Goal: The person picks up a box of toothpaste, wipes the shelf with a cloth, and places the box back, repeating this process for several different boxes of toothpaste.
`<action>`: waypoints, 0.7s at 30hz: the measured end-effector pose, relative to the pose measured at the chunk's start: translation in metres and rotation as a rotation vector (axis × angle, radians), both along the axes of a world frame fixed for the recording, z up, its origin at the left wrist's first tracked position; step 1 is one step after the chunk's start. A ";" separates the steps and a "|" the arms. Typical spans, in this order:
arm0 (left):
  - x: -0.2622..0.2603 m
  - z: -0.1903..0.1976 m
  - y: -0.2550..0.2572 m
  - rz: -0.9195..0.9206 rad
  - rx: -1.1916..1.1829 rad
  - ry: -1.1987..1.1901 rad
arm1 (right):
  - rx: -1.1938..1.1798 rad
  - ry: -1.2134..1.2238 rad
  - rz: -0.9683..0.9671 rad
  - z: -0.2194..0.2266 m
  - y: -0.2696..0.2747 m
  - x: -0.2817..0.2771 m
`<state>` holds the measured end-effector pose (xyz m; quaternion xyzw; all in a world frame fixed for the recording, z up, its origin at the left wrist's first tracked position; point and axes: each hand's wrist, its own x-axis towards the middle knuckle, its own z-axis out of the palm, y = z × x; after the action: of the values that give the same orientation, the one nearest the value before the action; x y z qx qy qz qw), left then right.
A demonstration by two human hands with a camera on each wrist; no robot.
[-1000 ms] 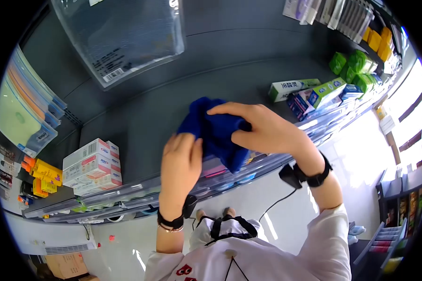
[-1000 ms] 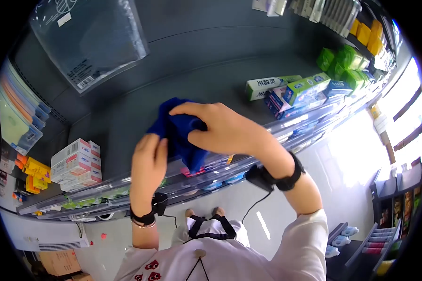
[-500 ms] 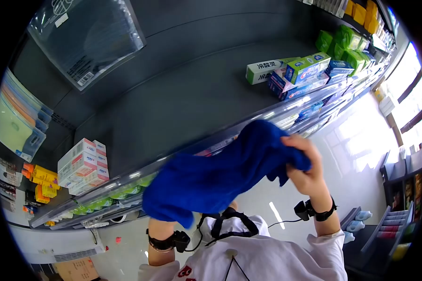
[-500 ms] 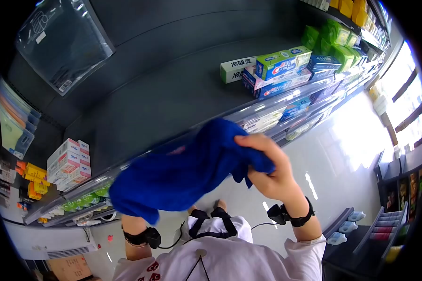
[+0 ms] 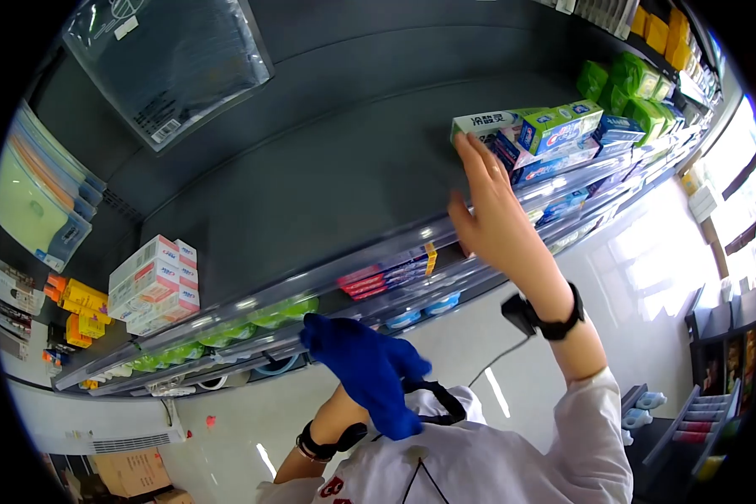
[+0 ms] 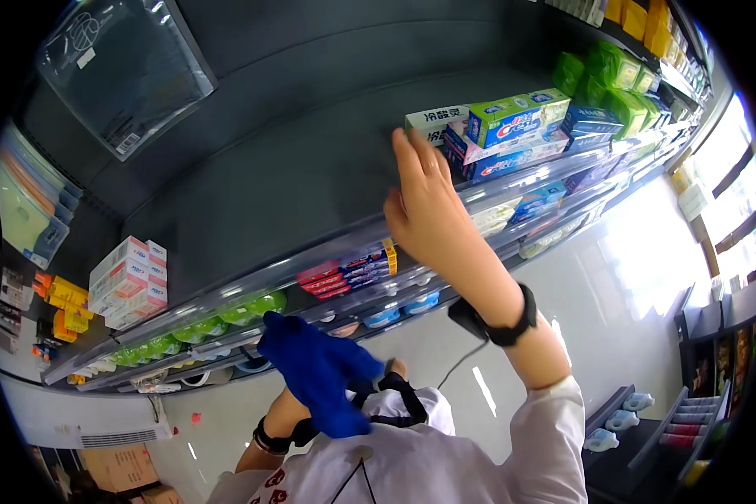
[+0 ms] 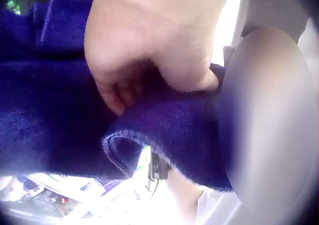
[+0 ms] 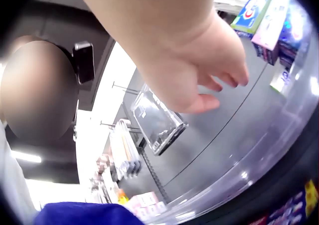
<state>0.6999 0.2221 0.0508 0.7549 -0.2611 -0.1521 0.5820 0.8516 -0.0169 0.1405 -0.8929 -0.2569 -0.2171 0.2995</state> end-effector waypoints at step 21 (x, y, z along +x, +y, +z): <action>-0.088 -0.067 0.089 0.851 0.274 -0.591 | -0.682 -0.070 -0.581 -0.023 0.039 0.089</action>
<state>0.6117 0.3108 -0.0164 0.8737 -0.0625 0.2838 0.3901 0.9405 0.0216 0.1178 -0.9678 -0.0621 -0.2252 -0.0941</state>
